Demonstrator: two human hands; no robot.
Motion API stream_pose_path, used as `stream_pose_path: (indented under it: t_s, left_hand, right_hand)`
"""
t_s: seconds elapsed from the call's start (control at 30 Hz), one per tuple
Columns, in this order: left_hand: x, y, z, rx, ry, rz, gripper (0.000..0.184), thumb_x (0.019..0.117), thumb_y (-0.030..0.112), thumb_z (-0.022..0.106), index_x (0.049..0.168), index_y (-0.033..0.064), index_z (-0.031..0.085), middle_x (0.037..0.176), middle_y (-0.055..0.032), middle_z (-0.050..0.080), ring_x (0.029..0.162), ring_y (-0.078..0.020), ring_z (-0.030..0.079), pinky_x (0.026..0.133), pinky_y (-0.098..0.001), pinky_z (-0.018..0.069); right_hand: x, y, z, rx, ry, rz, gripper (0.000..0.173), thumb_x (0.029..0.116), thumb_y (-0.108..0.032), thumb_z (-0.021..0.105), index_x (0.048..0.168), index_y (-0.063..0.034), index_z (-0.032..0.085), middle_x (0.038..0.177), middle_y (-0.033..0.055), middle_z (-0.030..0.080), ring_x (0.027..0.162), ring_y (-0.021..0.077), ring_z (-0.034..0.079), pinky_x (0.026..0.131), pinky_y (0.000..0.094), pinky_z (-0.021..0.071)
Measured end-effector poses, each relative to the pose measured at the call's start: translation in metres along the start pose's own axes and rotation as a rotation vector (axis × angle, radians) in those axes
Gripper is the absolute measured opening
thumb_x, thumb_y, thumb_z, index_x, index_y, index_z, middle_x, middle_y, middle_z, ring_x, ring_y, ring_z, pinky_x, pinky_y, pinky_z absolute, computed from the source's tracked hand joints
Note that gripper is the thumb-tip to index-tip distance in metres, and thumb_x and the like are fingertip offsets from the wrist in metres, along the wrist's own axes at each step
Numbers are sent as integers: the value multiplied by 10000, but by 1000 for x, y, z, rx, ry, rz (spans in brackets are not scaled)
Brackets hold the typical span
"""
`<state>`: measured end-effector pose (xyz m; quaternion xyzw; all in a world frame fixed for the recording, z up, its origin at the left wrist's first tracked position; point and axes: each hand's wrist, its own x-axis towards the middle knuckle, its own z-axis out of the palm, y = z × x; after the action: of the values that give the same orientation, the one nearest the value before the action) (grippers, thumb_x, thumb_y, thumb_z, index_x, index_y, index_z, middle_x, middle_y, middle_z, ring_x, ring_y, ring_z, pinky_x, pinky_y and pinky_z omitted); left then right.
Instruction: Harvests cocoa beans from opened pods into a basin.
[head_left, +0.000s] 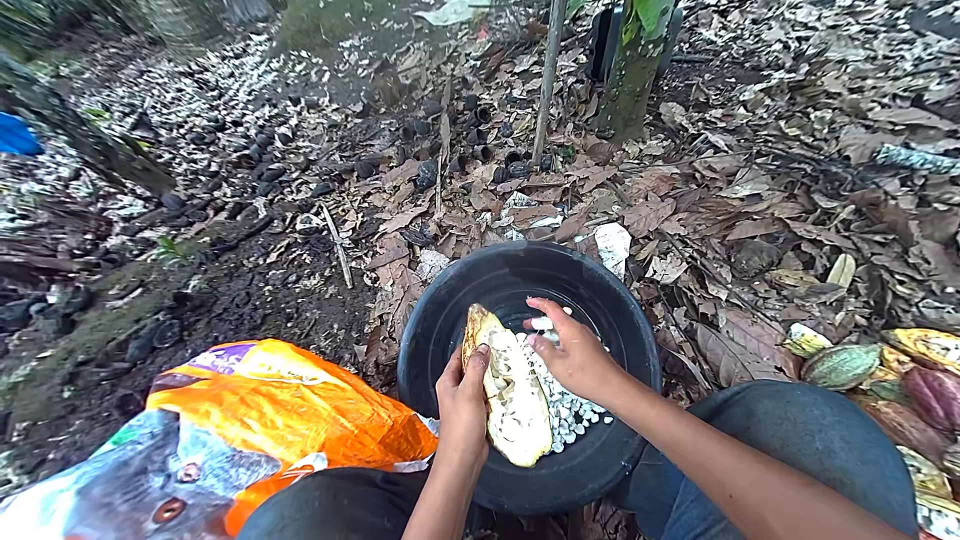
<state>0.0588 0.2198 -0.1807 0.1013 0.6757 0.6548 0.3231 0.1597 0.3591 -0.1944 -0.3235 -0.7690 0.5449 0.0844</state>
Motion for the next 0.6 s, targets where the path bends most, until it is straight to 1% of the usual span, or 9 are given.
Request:
stream_pose_path:
  t_s: [0.03,0.1,0.17,0.23,0.3,0.37,0.43,0.5,0.6]
  left_hand:
    - [0,-1,0,3,-17,12,366,1081,188,456,1357,-31,556,1007,-146,722,841,-193,737,734,-352,638]
    - [-2,-3,0,13,-40,39,380,1067,181,469,1369,-38,543,1011,-138,721,840,-185,735,733,-345,637]
    - [-3,-3,1,27,-60,69,401,1048,179,474,1377,-43,529,1014,-123,720,837,-168,734,733,-330,637]
    - [-3,-4,-1,55,-87,120,445,1014,186,492,1394,-46,512,1033,-106,717,851,-144,730,748,-313,634]
    - [-2,-6,-4,110,-111,186,516,959,210,532,1401,-54,505,1071,-91,714,885,-116,723,775,-295,625]
    - [-2,-9,-5,151,-119,240,565,926,228,555,1405,-67,497,1094,-78,713,904,-96,718,790,-273,617]
    - [-3,-12,-7,167,-117,287,575,919,227,561,1397,-86,494,1093,-78,715,904,-80,717,795,-261,614]
    - [-3,-13,-8,207,-103,360,612,898,247,583,1391,-104,490,1105,-67,712,919,-36,703,807,-225,600]
    - [-4,-14,-8,223,-59,413,586,910,232,568,1373,-119,494,1105,-59,705,923,-5,689,813,-193,585]
  right_hand:
    - [1,1,2,-1,-41,-8,678,1021,-324,617,1599,-125,322,1452,160,565,1285,292,590,1082,499,471]
    - [1,2,5,28,-108,4,892,937,-413,722,1633,-139,237,1542,179,472,1384,323,504,1132,514,427]
    - [-1,3,8,82,-191,-4,1008,888,-364,781,1646,-135,157,1538,177,463,1332,294,546,1088,469,476]
    - [-3,3,12,158,-286,5,1012,888,-223,781,1644,-128,115,1474,183,517,1234,254,626,1029,431,538]
    - [-6,1,15,239,-357,24,969,882,-85,748,1627,-86,128,1456,194,521,1228,228,628,1033,401,538]
    - [-9,-1,14,262,-384,35,1020,816,-5,770,1617,-65,141,1452,196,515,1242,223,613,1042,386,529]
    - [-12,-1,14,219,-395,54,1122,738,64,798,1622,-81,123,1453,190,519,1269,235,599,1061,400,518]
    - [-16,3,21,176,-365,43,1145,713,73,825,1618,-81,142,1426,195,552,1268,260,606,1072,440,510]
    - [-21,17,40,265,-281,16,984,731,29,826,1550,-45,285,1358,165,605,1220,221,634,1055,407,528]
